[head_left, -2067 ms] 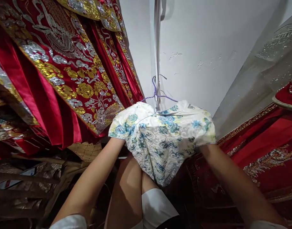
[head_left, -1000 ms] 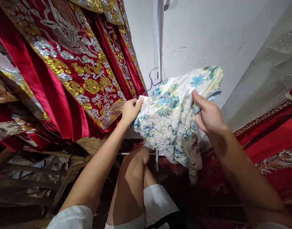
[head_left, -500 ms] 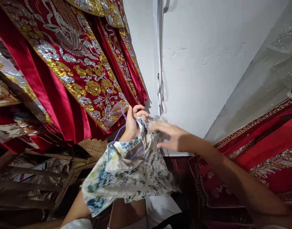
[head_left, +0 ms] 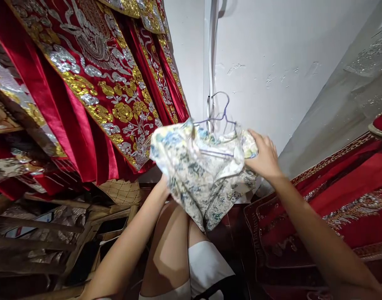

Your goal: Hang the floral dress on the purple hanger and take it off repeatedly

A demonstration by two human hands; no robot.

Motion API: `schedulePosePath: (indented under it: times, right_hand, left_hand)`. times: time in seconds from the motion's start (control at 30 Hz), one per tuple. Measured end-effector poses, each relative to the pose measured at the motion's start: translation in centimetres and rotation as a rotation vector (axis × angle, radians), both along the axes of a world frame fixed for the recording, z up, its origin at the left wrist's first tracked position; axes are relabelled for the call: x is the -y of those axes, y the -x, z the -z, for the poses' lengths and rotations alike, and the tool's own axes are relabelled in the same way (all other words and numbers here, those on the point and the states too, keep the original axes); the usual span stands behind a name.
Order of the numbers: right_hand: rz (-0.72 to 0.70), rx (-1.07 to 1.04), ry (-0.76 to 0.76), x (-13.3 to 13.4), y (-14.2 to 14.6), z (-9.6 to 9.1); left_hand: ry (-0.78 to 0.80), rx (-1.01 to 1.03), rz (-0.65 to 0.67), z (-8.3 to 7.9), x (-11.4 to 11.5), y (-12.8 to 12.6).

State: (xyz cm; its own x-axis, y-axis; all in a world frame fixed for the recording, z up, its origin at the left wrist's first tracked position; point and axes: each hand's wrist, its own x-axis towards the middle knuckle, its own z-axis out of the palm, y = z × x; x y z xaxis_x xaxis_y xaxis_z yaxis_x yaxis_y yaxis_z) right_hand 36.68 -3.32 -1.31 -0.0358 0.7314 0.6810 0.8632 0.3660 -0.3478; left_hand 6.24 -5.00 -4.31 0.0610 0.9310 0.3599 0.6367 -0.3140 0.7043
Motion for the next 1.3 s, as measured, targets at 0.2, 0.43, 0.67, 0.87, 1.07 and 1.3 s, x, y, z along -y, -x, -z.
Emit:
schedulePosePath:
  times: [0.2,0.43,0.67,0.87,1.07,1.3]
  right_hand:
    - [-0.008,0.055,-0.025,-1.8,1.2,-3.5]
    - [-0.417,-0.022,0.023,4.0,5.5,2.2]
    - [-0.263,-1.054,0.315,10.6,12.3,15.0]
    - [-0.358,-1.267,0.502,10.6,13.5,15.1]
    - [-0.392,-1.238,0.500,10.6,13.5,12.3]
    - [-0.340,-1.347,0.472,11.4,12.8,12.1]
  left_hand:
    - [0.266,0.979,0.047,5.4,1.8,0.2]
    - [0.442,1.309,-0.038,9.9,6.1,-2.9]
    - [0.407,1.319,-0.046,10.3,10.3,-5.6]
    - [0.376,1.263,-0.023,8.8,11.4,-4.9]
    - [0.416,1.250,0.033,8.2,11.7,-4.4]
    - [-0.050,0.826,-0.504,11.0,11.7,-4.9]
